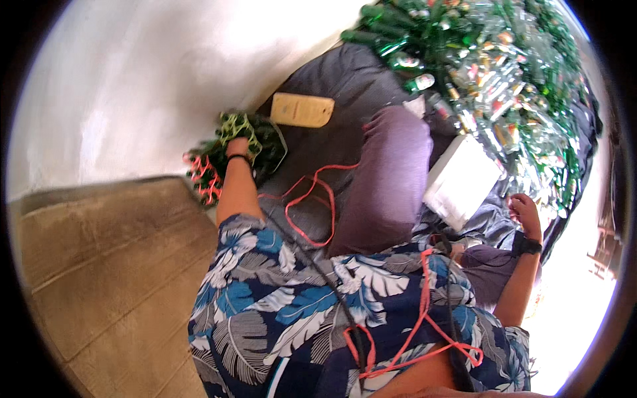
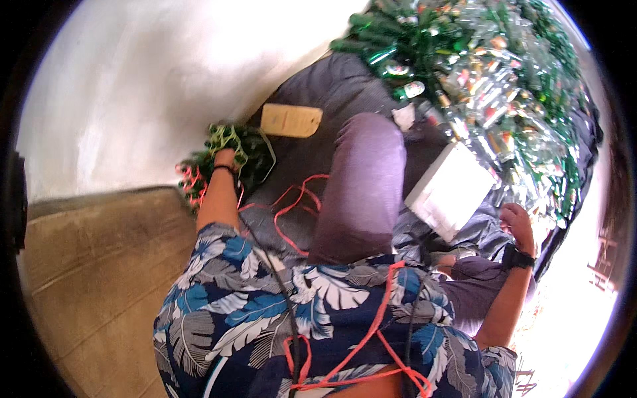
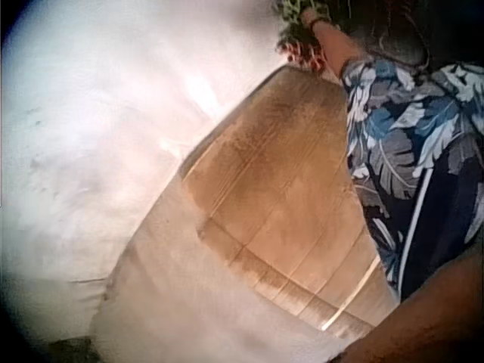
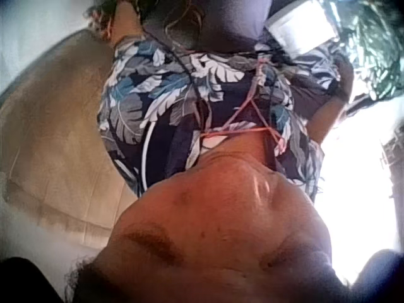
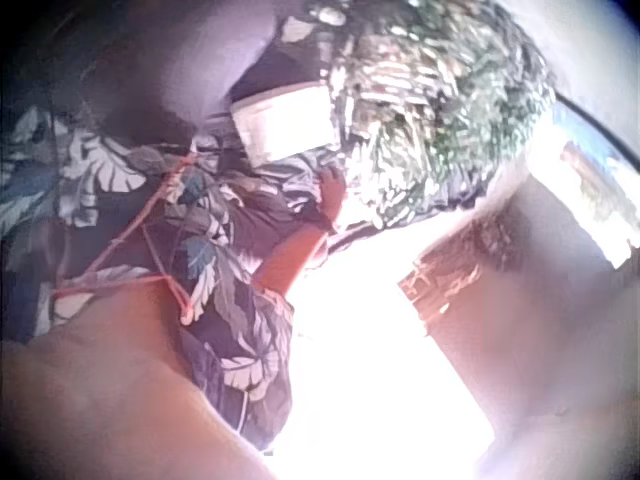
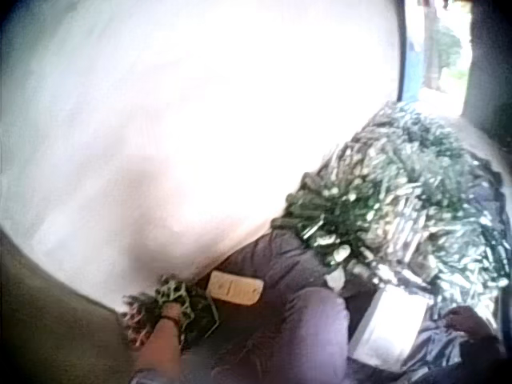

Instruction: The person sits on the floor and ties green plastic bottles together using a yellow string. They arrange the bottles into a cluster and wrap the string around them to secure them. Later, they place the tied bottles into a white styrofoam box.

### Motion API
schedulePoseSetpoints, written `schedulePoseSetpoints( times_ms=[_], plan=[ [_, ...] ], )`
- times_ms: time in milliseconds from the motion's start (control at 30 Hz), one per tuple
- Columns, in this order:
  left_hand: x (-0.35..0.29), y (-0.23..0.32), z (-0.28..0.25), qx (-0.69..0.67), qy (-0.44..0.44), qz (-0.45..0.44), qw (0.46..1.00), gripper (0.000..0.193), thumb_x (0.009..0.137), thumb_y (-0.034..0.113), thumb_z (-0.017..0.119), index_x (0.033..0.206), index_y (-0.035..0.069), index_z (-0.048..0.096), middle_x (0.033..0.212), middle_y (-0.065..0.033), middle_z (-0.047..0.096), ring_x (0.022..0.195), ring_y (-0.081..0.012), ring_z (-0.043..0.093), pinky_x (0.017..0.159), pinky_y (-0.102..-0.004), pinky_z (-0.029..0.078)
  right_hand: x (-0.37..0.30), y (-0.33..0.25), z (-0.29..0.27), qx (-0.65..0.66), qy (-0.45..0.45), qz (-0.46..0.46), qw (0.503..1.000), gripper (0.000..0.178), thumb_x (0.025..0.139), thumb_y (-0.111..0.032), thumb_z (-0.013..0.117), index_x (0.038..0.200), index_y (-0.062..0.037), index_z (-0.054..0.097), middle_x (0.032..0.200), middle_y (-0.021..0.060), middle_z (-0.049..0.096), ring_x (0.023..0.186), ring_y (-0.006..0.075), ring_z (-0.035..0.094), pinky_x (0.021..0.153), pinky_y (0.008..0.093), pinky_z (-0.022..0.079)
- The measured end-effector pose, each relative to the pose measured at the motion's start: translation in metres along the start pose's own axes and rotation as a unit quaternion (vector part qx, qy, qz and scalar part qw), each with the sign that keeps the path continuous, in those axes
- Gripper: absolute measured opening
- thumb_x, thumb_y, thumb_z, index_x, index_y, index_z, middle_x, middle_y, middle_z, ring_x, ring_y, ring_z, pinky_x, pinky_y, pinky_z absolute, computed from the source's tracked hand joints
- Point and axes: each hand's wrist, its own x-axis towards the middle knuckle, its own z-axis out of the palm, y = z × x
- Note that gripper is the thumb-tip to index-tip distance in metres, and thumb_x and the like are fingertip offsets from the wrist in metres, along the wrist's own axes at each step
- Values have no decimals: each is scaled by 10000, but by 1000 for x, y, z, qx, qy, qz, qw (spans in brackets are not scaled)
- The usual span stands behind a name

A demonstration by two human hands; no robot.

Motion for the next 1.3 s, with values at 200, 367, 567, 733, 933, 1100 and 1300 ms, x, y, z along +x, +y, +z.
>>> schedulePoseSetpoints(
  times_ms=[200,367,567,733,933,1100,1300],
  plan=[
    [-19,131,-81,-245,40,-333,909,429,926,307,586,1236,45,724,1367,-240,631,1236,-442,612,1028,-574,492,-29,-11,-19,5,47,-25,999,223,991,-168,620,1154,-22,661,828,36,666,645,104,609,561,252,495],
    [-30,187,-168,-240,89,-249,934,341,930,230,589,1164,21,723,1231,-226,682,1104,-429,657,919,-552,539,-39,-40,5,-19,69,-67,995,220,967,-172,633,1099,-9,699,806,28,673,657,104,633,595,248,516],
    [15,277,-259,-388,242,79,886,295,923,282,653,1068,55,772,1031,-188,766,992,-365,726,882,-432,553,-41,-51,6,-52,56,-130,989,230,916,-153,639,1041,28,706,814,57,703,676,143,666,637,300,554],
    [-65,439,-435,-547,260,308,734,259,971,168,694,1123,-38,730,1013,-80,759,901,-134,701,837,-294,554,-50,-42,12,-139,115,-150,972,224,884,-172,625,991,0,720,712,99,701,633,181,685,626,346,554],
    [-161,579,-542,-666,138,470,563,228,976,148,695,1109,-36,717,936,-77,749,833,-124,694,748,-255,540,-56,-37,21,-177,105,-151,967,231,904,-190,629,999,-3,726,802,152,742,682,250,733,654,389,572],
    [-161,661,-485,-777,-152,457,407,198,957,199,731,1056,34,685,834,-57,708,734,-163,697,666,-281,557,-52,-19,19,-203,116,-170,957,201,887,-180,636,961,-9,713,744,134,721,678,260,724,649,399,550],
    [-166,686,-447,-796,-179,360,452,122,924,113,690,1027,47,691,806,-25,678,685,-127,666,551,-279,516,-36,-15,16,-70,65,-92,991,217,912,-146,641,1048,6,715,761,83,714,653,164,681,604,318,534]
  ],
)
